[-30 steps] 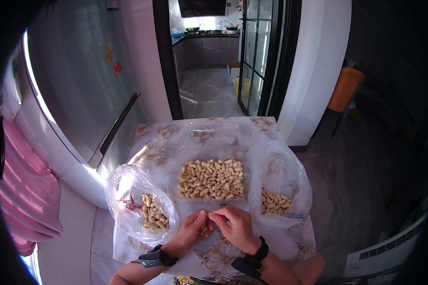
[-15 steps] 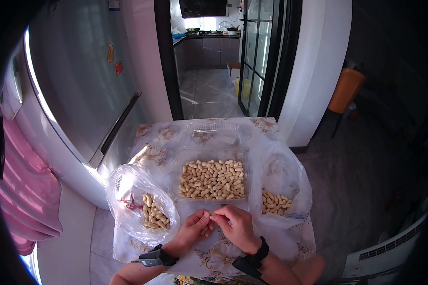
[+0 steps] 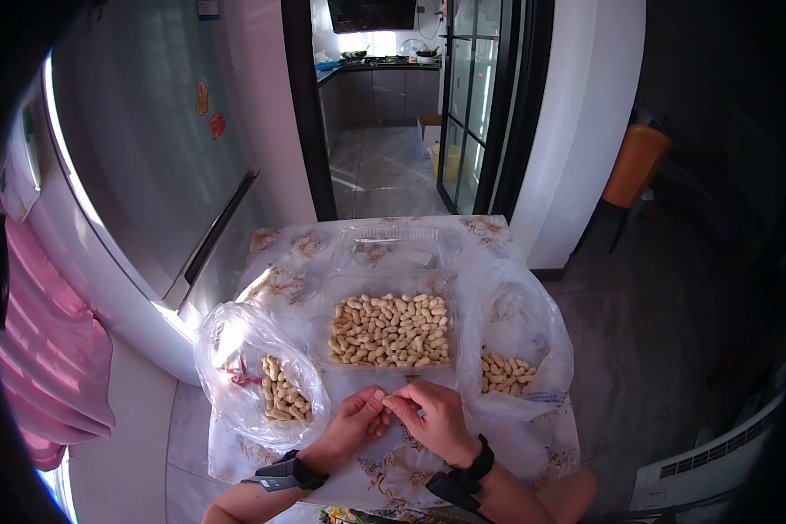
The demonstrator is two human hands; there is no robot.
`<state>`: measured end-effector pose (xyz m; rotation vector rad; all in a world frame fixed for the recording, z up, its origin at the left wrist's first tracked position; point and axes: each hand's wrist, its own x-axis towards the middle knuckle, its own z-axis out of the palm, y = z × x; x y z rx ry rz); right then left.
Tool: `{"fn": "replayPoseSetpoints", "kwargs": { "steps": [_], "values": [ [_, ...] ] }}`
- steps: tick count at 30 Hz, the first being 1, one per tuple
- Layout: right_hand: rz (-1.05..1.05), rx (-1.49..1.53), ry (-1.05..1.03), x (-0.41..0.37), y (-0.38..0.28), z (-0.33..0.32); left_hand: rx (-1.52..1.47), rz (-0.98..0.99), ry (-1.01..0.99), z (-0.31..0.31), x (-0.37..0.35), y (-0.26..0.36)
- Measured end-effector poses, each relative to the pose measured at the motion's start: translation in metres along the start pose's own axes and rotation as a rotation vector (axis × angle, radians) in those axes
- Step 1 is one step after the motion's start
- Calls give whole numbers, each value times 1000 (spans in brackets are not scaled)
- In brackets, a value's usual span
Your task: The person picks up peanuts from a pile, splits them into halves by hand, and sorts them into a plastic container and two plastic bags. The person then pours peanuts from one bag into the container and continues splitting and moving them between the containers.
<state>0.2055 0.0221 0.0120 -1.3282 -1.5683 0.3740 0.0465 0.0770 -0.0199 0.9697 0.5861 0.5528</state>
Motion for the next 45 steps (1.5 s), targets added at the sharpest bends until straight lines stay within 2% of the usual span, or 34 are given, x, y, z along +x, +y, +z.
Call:
{"fn": "replayPoseSetpoints", "kwargs": {
  "steps": [17,23,25,34,38,40,42,44,45],
  "values": [
    [-23,-46,-48,-2,5,-1,34,-28,23,-2,1,0],
    [24,-37,40,-1,0,-1,-44,-56,75,1,0,2],
    [4,-51,56,-1,1,0,-45,-24,21,-4,2,-3],
    [-66,-67,46,-2,9,3,-100,-85,53,0,1,5],
    [-91,-85,75,0,0,1,-107,-38,54,-2,4,-1],
    [-133,-84,149,5,-17,1,-135,-49,68,-5,7,-6],
    [-178,-63,117,11,-36,5,-104,-5,69,-11,11,-17],
    [-428,-40,28,22,-56,17,-71,22,60,-20,21,-42],
    [-482,-24,-47,26,-73,24,-36,178,33,-24,31,-56]
  ]
}}
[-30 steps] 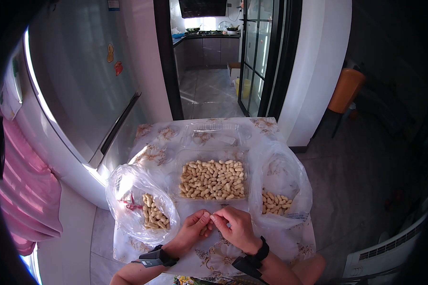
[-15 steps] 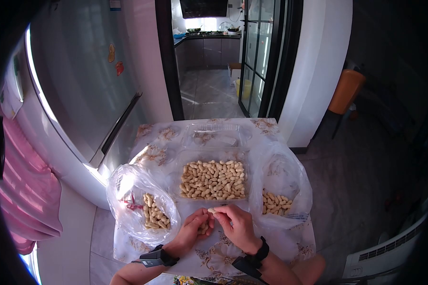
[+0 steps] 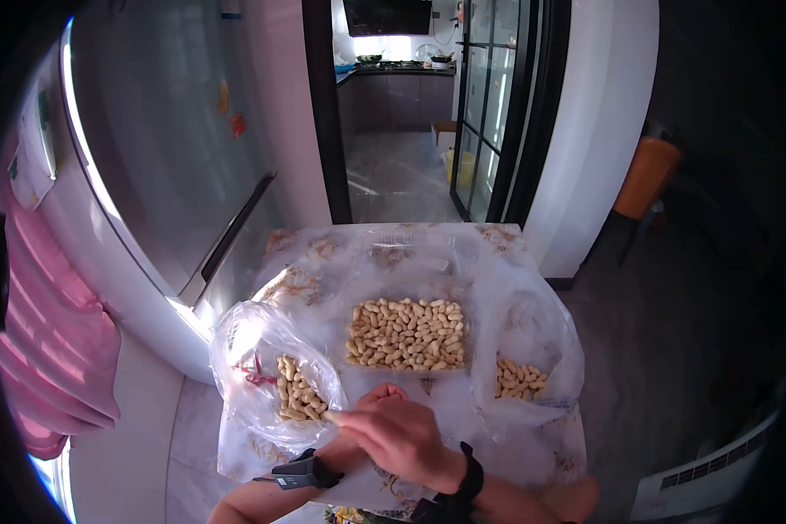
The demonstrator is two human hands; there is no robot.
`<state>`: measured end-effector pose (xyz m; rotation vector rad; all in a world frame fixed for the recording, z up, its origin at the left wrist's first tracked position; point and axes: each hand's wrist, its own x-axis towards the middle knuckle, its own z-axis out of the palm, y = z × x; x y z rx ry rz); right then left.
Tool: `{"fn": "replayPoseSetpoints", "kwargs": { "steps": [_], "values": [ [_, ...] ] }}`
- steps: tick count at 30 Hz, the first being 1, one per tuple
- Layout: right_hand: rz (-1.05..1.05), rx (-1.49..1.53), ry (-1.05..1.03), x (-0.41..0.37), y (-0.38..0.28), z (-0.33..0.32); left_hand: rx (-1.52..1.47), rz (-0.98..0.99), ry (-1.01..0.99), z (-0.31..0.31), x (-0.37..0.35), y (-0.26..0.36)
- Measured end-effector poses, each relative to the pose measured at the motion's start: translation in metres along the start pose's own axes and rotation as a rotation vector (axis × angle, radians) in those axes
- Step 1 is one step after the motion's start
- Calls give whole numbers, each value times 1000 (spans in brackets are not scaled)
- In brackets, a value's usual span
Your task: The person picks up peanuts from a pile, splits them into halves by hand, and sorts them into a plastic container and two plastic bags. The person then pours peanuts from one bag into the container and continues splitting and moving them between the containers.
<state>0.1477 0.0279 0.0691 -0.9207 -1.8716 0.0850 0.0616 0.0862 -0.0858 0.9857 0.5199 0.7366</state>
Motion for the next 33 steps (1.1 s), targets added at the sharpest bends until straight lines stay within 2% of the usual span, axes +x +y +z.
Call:
{"fn": "replayPoseSetpoints", "kwargs": {
  "steps": [1,2,5,6,8,9,10,12,13,17,19,20,22,25,26,27,29,33],
  "values": [
    [-61,34,-69,10,-10,9,30,161,-30,-5,5,-13],
    [-63,38,-69,13,-11,21,31,162,-26,1,3,-4],
    [-137,33,-117,15,-7,51,-225,-263,150,29,-8,47],
    [-146,-20,-220,15,-5,56,-205,-296,16,16,-8,48],
    [-134,-112,-375,11,1,65,-188,-311,50,18,-10,51],
    [-136,-109,-374,9,3,66,-175,-329,79,19,-11,51],
    [-109,-87,-319,6,4,66,-175,-327,82,17,-11,43],
    [-66,-32,-232,3,11,60,-296,-30,14,7,-10,9],
    [-64,-31,-236,2,13,52,-300,-31,15,6,-8,-10],
    [-26,-116,-84,-4,31,17,1011,359,622,9,7,-72],
    [47,-182,1,-15,44,1,145,-179,150,19,-21,49],
    [48,-186,3,-22,50,-5,145,-179,145,17,-19,49],
    [148,-230,47,-35,60,-13,-136,-282,101,15,-14,47],
    [217,-165,13,-44,68,-19,-221,-257,132,21,-13,54],
    [216,-164,-12,-45,70,-19,-237,-238,43,17,-12,56],
    [225,-166,-6,-44,70,-20,-233,-247,40,20,-13,56],
    [129,-177,-70,-43,71,-22,-168,-323,208,29,-14,65],
    [139,-183,-217,-43,69,-23,-179,-307,166,20,-13,55]
  ]
}}
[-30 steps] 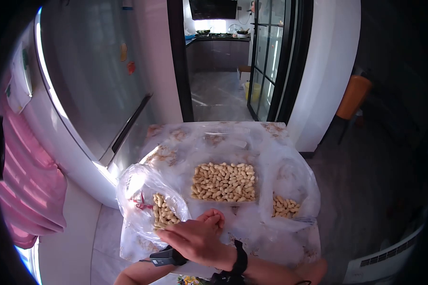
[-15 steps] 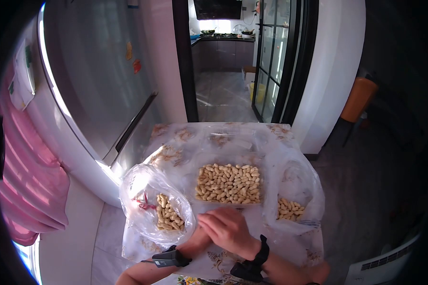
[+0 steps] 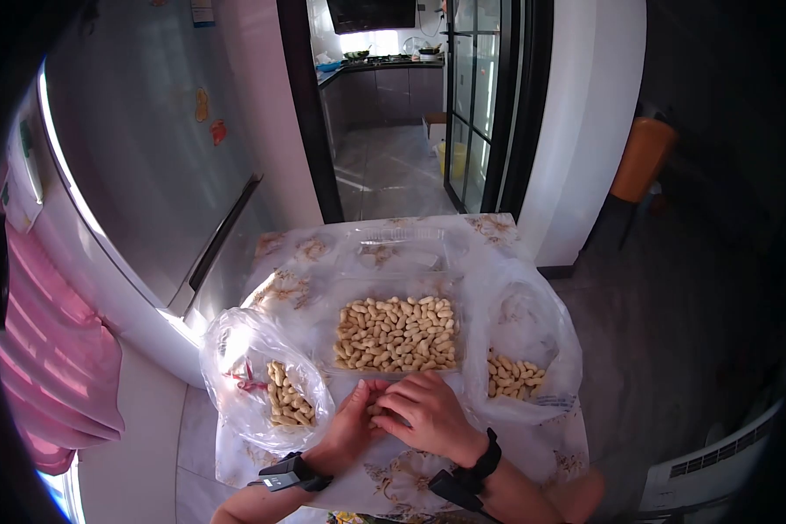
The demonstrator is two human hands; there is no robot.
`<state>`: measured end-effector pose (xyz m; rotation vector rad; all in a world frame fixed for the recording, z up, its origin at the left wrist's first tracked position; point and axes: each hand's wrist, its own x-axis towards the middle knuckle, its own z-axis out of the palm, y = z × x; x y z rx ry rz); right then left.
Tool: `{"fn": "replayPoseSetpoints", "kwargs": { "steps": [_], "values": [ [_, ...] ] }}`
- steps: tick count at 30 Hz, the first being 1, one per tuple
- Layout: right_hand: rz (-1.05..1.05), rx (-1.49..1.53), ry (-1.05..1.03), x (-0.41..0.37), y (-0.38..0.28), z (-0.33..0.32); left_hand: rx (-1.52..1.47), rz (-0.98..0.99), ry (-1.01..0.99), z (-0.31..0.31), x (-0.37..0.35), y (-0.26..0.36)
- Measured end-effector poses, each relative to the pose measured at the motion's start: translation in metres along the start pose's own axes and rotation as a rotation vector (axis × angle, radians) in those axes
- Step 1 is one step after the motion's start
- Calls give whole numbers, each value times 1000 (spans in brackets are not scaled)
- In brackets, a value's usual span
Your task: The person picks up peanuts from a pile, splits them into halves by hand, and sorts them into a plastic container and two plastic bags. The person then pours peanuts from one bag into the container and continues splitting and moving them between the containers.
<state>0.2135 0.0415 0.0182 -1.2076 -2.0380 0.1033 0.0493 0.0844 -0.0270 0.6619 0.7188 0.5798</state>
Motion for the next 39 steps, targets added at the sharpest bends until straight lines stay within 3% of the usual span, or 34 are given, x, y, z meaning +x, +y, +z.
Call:
{"fn": "replayPoseSetpoints", "kwargs": {
  "steps": [5,10,18,39],
  "values": [
    [-16,-66,-81,-1,-1,0,101,36,-67,-5,2,-4],
    [-20,-73,-138,-2,0,-3,128,7,-13,5,-4,-1],
    [-5,30,133,0,2,-3,111,44,-142,-6,1,-6],
    [75,55,91,-1,4,-8,169,77,-121,1,-5,0]
  ]
}}
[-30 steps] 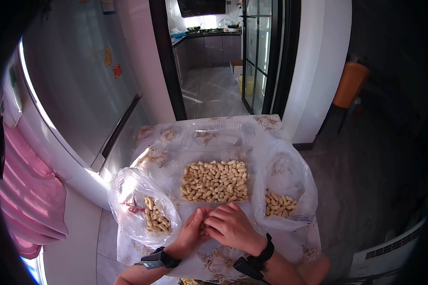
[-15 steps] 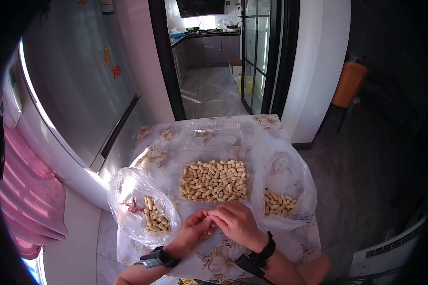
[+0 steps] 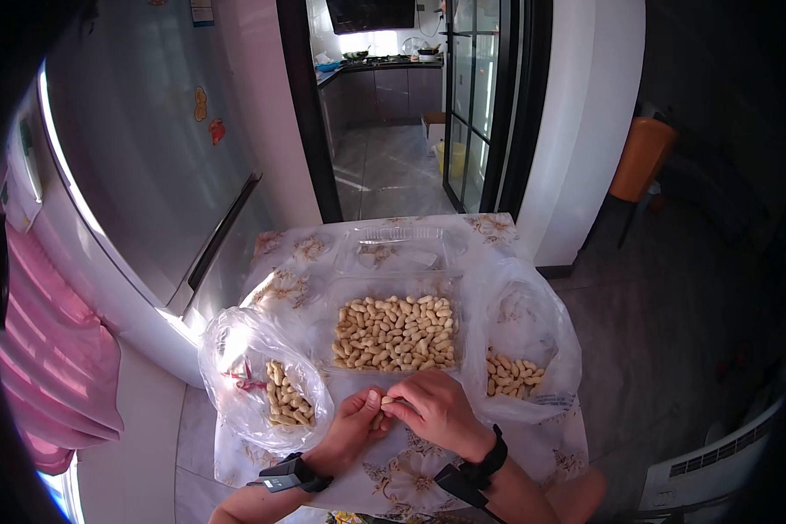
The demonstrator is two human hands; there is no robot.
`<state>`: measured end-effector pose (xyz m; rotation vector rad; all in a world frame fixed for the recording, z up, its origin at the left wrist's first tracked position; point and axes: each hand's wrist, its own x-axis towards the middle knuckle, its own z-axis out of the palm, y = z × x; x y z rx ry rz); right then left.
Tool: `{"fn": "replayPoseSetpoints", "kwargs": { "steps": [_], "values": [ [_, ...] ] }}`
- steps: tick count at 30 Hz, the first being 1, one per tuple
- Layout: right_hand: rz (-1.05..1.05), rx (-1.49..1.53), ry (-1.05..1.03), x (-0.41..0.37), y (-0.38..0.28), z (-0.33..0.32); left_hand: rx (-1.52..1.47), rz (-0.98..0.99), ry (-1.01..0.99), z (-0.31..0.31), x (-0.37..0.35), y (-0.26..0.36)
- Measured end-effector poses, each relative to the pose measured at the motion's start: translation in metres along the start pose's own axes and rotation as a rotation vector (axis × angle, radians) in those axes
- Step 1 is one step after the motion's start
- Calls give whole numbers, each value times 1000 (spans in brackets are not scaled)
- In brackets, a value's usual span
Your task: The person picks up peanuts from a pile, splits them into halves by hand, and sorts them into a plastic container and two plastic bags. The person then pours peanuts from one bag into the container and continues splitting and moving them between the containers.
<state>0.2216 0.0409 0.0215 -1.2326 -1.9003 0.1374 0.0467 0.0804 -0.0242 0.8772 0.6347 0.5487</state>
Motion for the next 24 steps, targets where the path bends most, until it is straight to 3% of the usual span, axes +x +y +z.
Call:
{"fn": "replayPoseSetpoints", "kwargs": {
  "steps": [9,24],
  "values": [
    [27,32,96,0,1,-1,-105,42,0,1,0,2],
    [-10,-40,39,3,-1,-2,-94,-3,-16,-4,3,-4]
  ]
}}
